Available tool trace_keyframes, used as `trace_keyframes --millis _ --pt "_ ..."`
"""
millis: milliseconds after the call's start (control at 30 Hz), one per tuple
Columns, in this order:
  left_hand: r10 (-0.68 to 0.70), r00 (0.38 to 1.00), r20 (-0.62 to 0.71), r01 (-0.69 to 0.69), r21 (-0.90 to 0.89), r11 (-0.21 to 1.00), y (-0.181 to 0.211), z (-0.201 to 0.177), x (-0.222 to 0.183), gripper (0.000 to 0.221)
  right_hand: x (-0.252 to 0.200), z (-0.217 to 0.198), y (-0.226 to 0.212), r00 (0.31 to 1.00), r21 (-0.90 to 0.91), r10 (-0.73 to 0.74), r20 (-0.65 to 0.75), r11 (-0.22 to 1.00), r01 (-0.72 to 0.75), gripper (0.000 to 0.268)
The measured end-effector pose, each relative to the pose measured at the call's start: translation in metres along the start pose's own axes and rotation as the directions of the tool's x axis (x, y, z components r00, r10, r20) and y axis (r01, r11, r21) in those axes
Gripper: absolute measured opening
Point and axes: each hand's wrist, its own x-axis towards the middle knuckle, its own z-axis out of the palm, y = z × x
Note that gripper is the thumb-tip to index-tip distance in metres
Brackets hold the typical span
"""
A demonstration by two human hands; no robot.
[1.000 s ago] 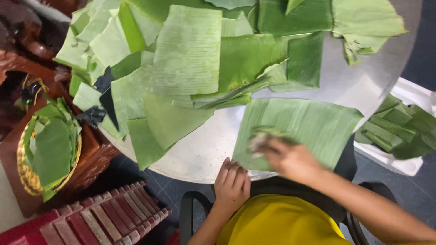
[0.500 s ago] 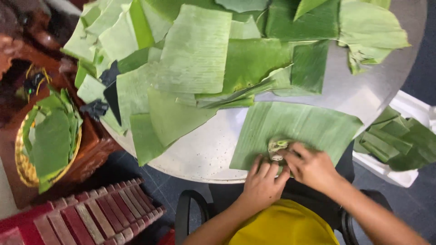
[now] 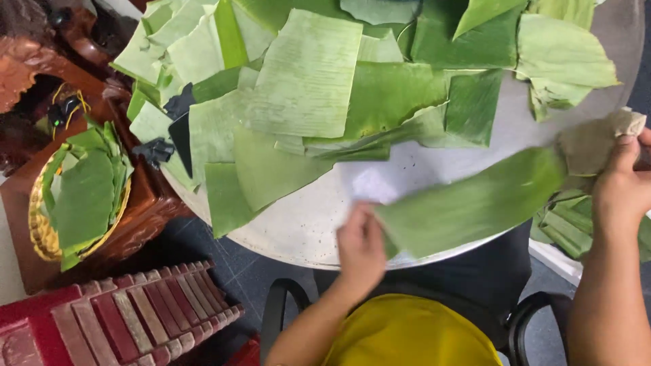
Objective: The person is cleaning banana leaves by wiping them with a cloth and then stacking them on a table.
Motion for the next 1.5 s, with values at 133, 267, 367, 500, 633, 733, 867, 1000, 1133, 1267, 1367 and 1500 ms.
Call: trace_keyframes --millis 133,267,367,500,633,733,867,1000,1133,1267,1367,1500 --pt "-0.013 0.974 -0.225 -0.061 -0.317 0.946 -0.019 -0.007 0.038 0.025 -0.011 0.007 -0.018 0.999 -0.031 -0.030 0.026 0.999 0.031 0.018" --pt "-0.303 0.914 -0.269 0.221 -0.295 0.930 -0.057 0.000 0.034 0.018 -0.016 0.006 -0.058 0.995 -0.084 -0.059 0.078 0.994 0.066 0.020" --pt "0.017 0.955 -0.295 0.002 0.061 0.998 -0.062 -0.004 0.011 0.061 -0.022 0.007 -0.100 0.975 -0.152 -0.191 0.113 0.966 0.207 0.012" --pt "0.620 0.752 0.225 -0.642 0.465 0.609 -0.059 -0.015 -0.028 0.029 -0.064 0.045 -0.198 0.866 -0.150 -0.395 0.306 0.878 0.454 0.019" --pt "0.578 0.683 0.447 -0.730 0.417 0.541 -0.047 0.000 -0.046 0.020 -0.109 0.088 -0.238 0.500 0.187 -0.502 0.706 0.813 0.552 0.019" --pt "0.544 0.683 0.487 -0.730 0.476 0.490 -0.042 0.003 -0.040 0.021 -0.084 0.092 -0.194 0.594 0.226 -0.415 0.689 0.902 0.368 0.020" --pt "0.562 0.690 0.456 -0.724 0.421 0.546 -0.046 0.002 -0.039 0.028 -0.036 0.076 -0.127 0.800 -0.207 -0.175 0.574 0.914 0.349 0.020" --pt "0.563 0.710 0.423 -0.699 0.320 0.640 -0.057 -0.001 -0.040 0.025 -0.075 0.078 -0.128 0.734 -0.232 -0.291 0.614 0.822 0.520 0.008" --pt "0.602 0.696 0.391 -0.718 0.382 0.582 -0.038 0.004 -0.031 0.024 -0.097 0.099 -0.204 0.428 0.169 -0.516 0.742 0.762 0.626 0.034" --pt "0.608 0.696 0.382 -0.717 0.403 0.568 -0.031 0.008 -0.028 0.022 -0.040 0.098 -0.178 0.682 -0.059 -0.249 0.688 0.917 0.394 0.028" --pt "0.618 0.651 0.441 -0.759 0.354 0.546 -0.028 0.007 -0.040 0.017 -0.015 0.083 -0.169 0.803 -0.158 -0.248 0.543 0.908 0.387 0.022" --pt "0.395 0.581 0.712 -0.769 0.320 0.554 -0.024 -0.002 -0.056 0.051 -0.056 0.081 -0.186 0.716 -0.021 -0.334 0.613 0.899 0.437 0.022"
